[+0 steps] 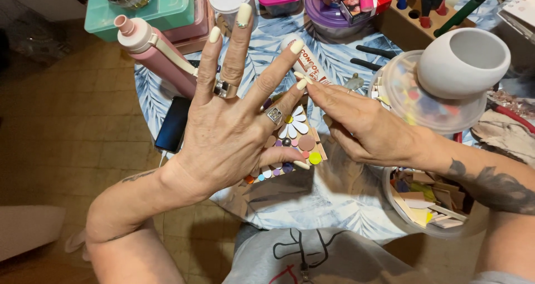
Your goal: Decorating a small box by gluing individual mosaic tiles onto its surface.
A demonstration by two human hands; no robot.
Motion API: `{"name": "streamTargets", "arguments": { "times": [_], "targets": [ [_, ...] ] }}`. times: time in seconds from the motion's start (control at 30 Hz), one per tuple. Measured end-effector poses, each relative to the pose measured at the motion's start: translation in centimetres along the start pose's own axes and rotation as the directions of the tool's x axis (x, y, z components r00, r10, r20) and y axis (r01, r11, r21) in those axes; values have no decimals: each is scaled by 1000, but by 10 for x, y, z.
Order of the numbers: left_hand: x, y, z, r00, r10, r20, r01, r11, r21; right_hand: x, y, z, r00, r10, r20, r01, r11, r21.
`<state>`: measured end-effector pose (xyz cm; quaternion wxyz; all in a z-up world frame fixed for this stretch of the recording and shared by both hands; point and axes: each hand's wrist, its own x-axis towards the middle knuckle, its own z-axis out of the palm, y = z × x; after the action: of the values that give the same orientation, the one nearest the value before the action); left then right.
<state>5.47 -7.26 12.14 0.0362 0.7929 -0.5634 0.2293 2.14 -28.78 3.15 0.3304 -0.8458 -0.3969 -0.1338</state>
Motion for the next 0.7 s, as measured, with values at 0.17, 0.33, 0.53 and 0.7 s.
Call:
{"name": "streamTargets", "arguments": {
  "times": [0.17,0.33,0.53,0.7],
  "targets": [
    [-1,-1,-4,996,27,81,-32,998,61,5,-5,-2,999,-29,-20,29,1000,-1],
    [3,-4,-9,991,39,129,-43,999,24,4,-5,0,1000,-16,-25,16,1000,-16],
    [2,-6,-8,991,71,112,-79,994,72,5,-8,-1,1000,14,-17,-15,1000,-17],
    [2,-7,-9,991,81,110,-93,990,103,4,-5,0,1000,-24,-11,23,992,-127]
  ]
}}
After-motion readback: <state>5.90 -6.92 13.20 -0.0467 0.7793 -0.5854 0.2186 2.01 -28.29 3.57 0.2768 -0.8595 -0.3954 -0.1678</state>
